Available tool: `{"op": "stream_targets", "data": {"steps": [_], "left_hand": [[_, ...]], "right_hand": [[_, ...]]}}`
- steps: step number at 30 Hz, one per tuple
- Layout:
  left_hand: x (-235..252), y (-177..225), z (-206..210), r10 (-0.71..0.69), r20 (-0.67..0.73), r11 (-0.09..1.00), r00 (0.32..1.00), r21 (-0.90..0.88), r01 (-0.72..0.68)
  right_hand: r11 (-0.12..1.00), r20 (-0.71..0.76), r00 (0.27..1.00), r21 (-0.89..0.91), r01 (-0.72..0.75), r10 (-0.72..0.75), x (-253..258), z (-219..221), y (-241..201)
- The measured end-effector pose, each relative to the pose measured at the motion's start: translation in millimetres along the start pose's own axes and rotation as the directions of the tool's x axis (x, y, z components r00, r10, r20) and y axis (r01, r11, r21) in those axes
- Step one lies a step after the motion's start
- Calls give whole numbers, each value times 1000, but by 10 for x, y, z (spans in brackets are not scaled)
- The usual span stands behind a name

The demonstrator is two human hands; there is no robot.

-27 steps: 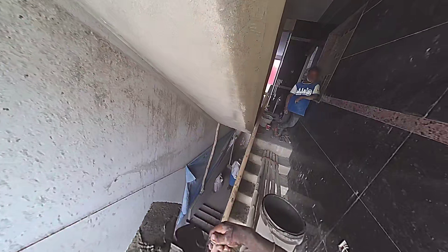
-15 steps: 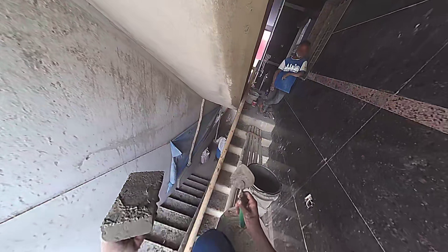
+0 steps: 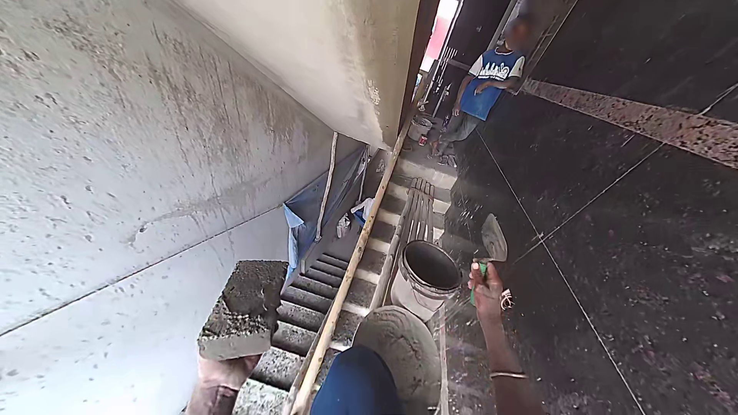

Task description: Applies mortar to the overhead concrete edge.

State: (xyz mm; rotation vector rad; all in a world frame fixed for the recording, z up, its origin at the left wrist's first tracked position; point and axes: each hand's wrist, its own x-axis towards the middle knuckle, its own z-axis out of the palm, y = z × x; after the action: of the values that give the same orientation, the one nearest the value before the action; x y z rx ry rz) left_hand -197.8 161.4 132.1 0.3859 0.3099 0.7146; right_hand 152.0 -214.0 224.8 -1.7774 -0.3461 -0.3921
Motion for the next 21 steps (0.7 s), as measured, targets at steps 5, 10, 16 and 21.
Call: {"op": "stream_targets", "data": {"steps": [5,10,16,21], "left_hand": [[38,-85,-118,-31,12,999,999,18,30],[108,-57,-178,-36,-39,999,999,6,36],[204,-89,-99,-24,-123,999,992,36,29],[264,-277,37,16,-158,999,987,37,-10]], "right_hand": [[814,4,952,-520,-259,306,54,152,702],[736,-43,894,-550,-394,447,194,300,1574],[624,-81,869,-664,-412,487,531,445,1994],[663,-8,884,-658,-357,468,525,451,2270]]}}
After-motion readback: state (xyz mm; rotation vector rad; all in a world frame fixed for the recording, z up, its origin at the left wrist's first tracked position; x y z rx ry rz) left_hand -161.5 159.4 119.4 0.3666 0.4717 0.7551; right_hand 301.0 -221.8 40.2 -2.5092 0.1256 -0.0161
